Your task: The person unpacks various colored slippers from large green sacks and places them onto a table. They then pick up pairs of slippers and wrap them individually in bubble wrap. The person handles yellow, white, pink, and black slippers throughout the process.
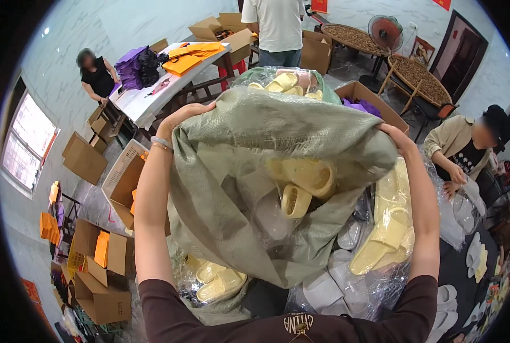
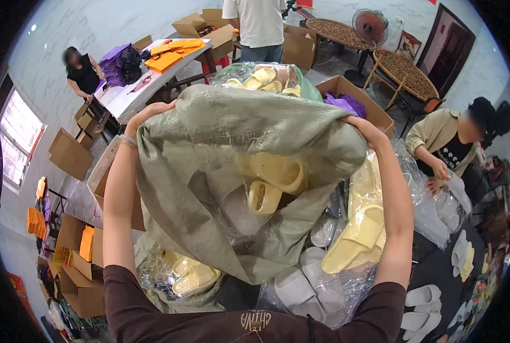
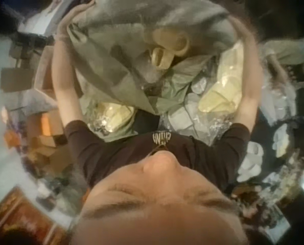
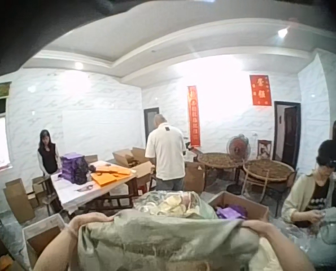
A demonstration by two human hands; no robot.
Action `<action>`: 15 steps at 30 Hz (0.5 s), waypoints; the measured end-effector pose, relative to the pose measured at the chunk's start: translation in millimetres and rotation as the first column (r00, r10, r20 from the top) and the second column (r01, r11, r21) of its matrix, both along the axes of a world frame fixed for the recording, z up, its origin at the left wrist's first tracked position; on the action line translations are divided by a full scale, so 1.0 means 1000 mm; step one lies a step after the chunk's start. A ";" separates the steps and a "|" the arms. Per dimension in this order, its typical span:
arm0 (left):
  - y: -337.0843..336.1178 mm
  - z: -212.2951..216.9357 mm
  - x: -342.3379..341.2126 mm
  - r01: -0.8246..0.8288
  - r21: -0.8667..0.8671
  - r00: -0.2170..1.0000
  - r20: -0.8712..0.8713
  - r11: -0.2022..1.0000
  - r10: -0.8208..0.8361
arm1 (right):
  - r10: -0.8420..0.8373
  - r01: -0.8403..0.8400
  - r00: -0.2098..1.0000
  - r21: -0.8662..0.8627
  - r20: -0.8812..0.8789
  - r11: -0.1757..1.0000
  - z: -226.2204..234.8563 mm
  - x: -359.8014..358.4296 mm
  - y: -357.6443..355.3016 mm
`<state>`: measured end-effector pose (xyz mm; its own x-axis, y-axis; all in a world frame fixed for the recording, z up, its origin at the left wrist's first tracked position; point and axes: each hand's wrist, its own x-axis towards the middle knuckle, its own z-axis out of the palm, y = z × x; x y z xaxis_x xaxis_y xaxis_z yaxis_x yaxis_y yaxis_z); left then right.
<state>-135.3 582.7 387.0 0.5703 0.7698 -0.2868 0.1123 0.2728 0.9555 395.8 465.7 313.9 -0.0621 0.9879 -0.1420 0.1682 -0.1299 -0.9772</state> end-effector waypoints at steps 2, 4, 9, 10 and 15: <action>-0.007 0.005 0.029 0.032 -0.072 0.971 0.238 0.997 -0.014 | -0.201 0.081 0.667 0.198 0.717 0.977 -0.016 0.018 0.016; -0.016 0.009 0.046 0.045 -0.137 0.932 0.363 0.990 0.008 | -0.698 0.267 0.523 0.684 0.489 0.679 -0.034 -0.029 0.010; -0.020 0.008 0.066 0.088 -0.263 0.753 0.650 0.961 0.109 | -0.530 -0.205 0.718 0.865 0.451 0.458 -0.069 -0.177 -0.024; -0.026 0.010 0.066 0.169 -0.263 0.689 0.720 0.950 0.077 | -0.600 -0.148 0.664 0.865 0.446 0.478 -0.072 -0.193 -0.016; -0.037 0.001 0.046 0.192 -0.096 0.582 0.813 0.977 -0.034 | -0.804 0.135 0.505 0.892 0.312 0.431 -0.070 -0.219 0.057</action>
<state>-89.6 545.7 387.6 0.7060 0.6716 0.2248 -0.6377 0.4647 0.6143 176.9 522.4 244.0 0.2226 0.5336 0.8159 0.9004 0.2083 -0.3819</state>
